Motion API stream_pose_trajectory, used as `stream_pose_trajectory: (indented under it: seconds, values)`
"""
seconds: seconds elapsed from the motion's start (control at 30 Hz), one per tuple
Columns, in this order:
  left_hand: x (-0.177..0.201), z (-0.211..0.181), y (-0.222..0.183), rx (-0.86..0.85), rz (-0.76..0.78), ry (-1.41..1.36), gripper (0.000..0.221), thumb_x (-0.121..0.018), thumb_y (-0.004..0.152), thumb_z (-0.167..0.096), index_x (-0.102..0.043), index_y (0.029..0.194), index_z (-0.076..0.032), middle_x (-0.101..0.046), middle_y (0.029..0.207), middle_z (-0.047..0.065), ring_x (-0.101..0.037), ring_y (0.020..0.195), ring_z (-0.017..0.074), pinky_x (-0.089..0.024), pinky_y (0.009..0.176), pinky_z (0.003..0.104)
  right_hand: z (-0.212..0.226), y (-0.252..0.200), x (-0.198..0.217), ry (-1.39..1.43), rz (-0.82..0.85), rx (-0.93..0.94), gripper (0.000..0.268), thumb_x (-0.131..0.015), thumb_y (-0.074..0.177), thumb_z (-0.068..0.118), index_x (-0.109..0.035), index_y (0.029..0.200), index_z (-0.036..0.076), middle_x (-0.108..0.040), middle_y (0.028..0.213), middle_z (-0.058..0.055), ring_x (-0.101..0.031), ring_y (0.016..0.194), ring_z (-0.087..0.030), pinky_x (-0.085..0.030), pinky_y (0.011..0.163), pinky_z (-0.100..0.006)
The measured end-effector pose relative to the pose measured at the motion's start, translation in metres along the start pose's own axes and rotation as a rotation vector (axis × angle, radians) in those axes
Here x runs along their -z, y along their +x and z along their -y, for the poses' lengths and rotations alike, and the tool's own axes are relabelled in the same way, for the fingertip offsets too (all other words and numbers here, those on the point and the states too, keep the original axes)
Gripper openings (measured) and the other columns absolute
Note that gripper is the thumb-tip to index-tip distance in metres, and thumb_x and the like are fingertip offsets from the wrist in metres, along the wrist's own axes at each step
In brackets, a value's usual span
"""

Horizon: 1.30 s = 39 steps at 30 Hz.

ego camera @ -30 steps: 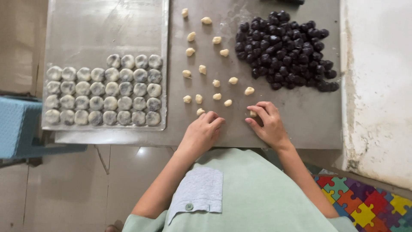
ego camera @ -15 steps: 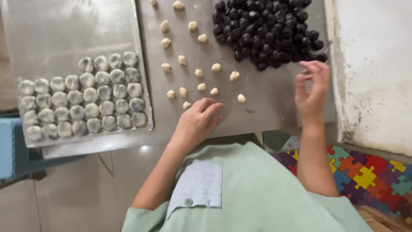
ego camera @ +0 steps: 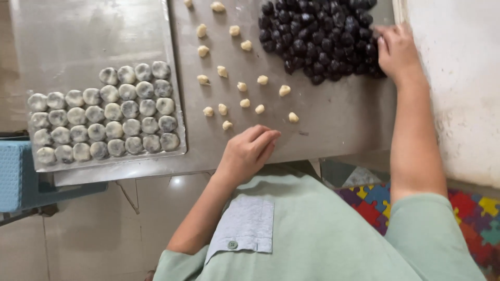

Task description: Manually wrapping small pieces of white dough around dark-colored filling balls to create round pastries and placing them on a tray.

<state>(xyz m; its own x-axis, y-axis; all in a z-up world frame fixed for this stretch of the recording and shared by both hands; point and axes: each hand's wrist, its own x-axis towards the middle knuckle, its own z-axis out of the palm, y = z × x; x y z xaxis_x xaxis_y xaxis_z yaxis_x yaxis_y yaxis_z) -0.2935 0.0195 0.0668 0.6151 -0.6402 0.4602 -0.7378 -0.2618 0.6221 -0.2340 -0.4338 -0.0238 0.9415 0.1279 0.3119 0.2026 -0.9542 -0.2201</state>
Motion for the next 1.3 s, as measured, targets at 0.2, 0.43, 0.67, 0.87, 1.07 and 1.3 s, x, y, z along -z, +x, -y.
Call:
stream_pose_trajectory:
  seconds: [0.2,0.43,0.67,0.87,1.07,1.3]
  values:
    - [-0.013,0.0,-0.013,0.094,-0.084,0.07,0.011,-0.055,0.09,-0.003,-0.06,0.098,-0.008,-0.058,0.088,0.003,-0.056,0.067,0.0181,-0.043,0.051,0.029,0.028,-0.007,0.029,0.056,0.221,-0.318,0.031,-0.052,0.096,0.014,-0.05,0.12,-0.005,-0.05,0.119,-0.027,-0.044,0.112,-0.041,-0.035,0.094,-0.048]
    - [-0.027,-0.008,-0.009,0.126,-0.152,0.122,0.011,-0.056,0.089,-0.003,-0.06,0.097,-0.009,-0.057,0.086,0.003,-0.054,0.064,0.0182,-0.044,0.052,0.029,0.038,-0.024,0.038,0.119,0.235,-0.471,0.029,-0.059,0.092,0.018,-0.047,0.113,0.002,-0.051,0.11,-0.025,-0.048,0.103,-0.04,-0.036,0.088,-0.046]
    - [-0.056,-0.038,0.025,0.207,-0.005,-0.067,0.012,-0.053,0.092,-0.012,-0.061,0.099,-0.009,-0.06,0.089,0.004,-0.06,0.068,0.0228,-0.045,0.053,0.034,0.083,-0.049,0.044,0.217,0.032,-0.615,0.025,-0.062,0.089,0.017,-0.049,0.107,0.006,-0.057,0.102,-0.018,-0.055,0.092,-0.034,-0.043,0.077,-0.044]
    - [-0.135,-0.026,0.078,0.302,0.124,-0.125,0.039,-0.059,0.084,-0.006,-0.045,0.121,-0.011,-0.052,0.107,0.012,-0.063,0.088,0.0344,-0.058,0.065,0.04,0.11,-0.08,0.017,0.332,-0.204,-0.373,0.029,-0.073,0.086,0.007,-0.054,0.109,0.004,-0.054,0.095,-0.018,-0.061,0.084,-0.034,-0.051,0.058,-0.036]
    - [-0.177,-0.015,0.111,0.322,0.233,0.077,0.068,-0.065,0.079,-0.009,-0.03,0.137,-0.014,-0.041,0.133,0.014,-0.056,0.109,0.0394,-0.06,0.077,0.046,0.153,-0.084,0.041,0.772,-0.248,-0.457,0.023,-0.056,0.099,0.009,-0.047,0.12,0.004,-0.054,0.109,-0.014,-0.056,0.096,-0.02,-0.054,0.069,-0.031]
    - [-0.218,-0.014,0.11,0.236,0.121,0.306,0.034,-0.073,0.071,-0.031,-0.057,0.097,-0.018,-0.045,0.119,0.007,-0.055,0.103,0.0308,-0.056,0.07,0.042,0.151,-0.107,0.031,1.327,-0.477,-0.68,0.022,-0.041,0.103,0.014,-0.041,0.125,0.013,-0.052,0.115,-0.008,-0.057,0.104,-0.017,-0.059,0.086,-0.039]
